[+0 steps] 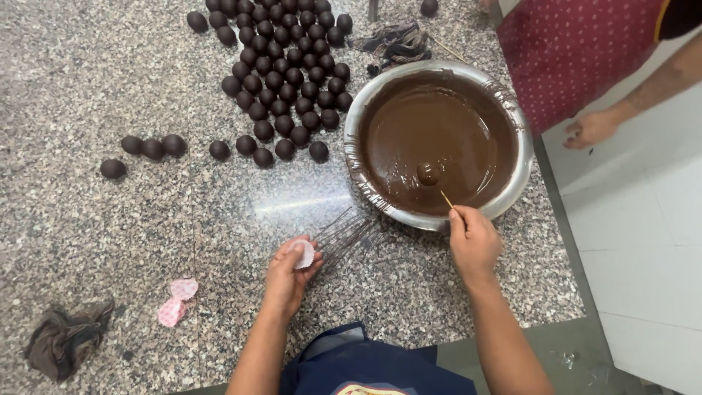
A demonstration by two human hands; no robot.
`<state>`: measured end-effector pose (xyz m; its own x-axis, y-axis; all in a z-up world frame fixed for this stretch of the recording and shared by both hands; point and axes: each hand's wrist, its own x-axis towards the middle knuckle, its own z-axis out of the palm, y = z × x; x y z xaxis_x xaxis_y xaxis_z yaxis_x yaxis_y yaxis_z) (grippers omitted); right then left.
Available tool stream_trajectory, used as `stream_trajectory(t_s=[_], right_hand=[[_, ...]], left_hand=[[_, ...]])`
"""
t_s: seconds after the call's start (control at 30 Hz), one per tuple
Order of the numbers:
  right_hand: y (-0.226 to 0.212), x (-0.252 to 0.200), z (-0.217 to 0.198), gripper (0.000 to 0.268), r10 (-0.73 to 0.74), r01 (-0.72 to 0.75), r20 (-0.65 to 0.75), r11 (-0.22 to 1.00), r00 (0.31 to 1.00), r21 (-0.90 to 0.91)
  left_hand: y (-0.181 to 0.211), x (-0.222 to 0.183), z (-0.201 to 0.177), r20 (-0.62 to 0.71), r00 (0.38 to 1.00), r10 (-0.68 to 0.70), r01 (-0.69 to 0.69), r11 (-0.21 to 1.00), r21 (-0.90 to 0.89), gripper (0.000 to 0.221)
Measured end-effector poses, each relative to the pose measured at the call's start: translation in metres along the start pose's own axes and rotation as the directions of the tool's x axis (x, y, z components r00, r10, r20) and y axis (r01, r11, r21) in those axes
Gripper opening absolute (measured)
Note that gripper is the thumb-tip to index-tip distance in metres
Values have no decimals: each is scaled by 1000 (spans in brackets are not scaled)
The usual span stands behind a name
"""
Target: The person picks up round truffle centers, spears each one on a wooden skewer, dips and rotates it in a bowl of melted chocolate to coat it, then slides the coated ball off the skewer into a pink paper cup and sets the filled cup with rows of finished bonbons on the counter. They repeat this cycle for many centers, occasionally wiping their hands on a cloth.
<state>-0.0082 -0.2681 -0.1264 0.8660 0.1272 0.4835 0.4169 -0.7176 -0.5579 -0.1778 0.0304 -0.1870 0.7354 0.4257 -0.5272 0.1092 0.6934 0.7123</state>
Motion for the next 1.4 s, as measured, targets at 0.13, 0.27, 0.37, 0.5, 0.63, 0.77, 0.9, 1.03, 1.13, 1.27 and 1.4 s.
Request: stream_trajectory(t_s=[0.13,0.27,0.37,0.5,0.63,0.77,0.9,1.03,1.13,1.27,1.4], right_hand=[[1,-2,1,13,70,-71,28,997,997,27],[-3,0,-3,14,96,-97,35,994,995,41],[-2,-2,-4,14,99,-100,26,993,995,56],[0,-1,-5,14,85,-85,7,994,996,66],[3,-2,-3,14,105,-106,14,993,994,55],[5,-5,-4,14,119,-120,34,992,992,35],[3,-4,-6,14,128,-130,46,990,991,51],[2,-4,-6,14,126,-129,50,990,991,50],[-1,-3,-8,14,126,-129,60,990,990,53],[2,-4,-8,14,135,-139,75,989,988,47],[-6,-2,-12,14,151,-156,92,986,984,54]], left_hand=[[2,0,14,25,1000,-16,15,999,40,33],[9,1,31,79,997,-15,12,999,39,35],[7,3,37,107,994,-19,15,999,40,35],[6,7,42,137,990,-16,11,999,32,36],[10,7,49,153,988,-25,17,998,55,37],[11,4,54,167,985,-45,34,997,70,38],[16,4,64,182,982,-51,40,997,62,39],[20,5,73,221,974,-52,39,997,64,40],[21,8,80,247,968,-48,31,997,70,42],[16,16,84,270,962,-48,39,998,41,46],[18,17,92,273,961,-46,43,999,19,49]])
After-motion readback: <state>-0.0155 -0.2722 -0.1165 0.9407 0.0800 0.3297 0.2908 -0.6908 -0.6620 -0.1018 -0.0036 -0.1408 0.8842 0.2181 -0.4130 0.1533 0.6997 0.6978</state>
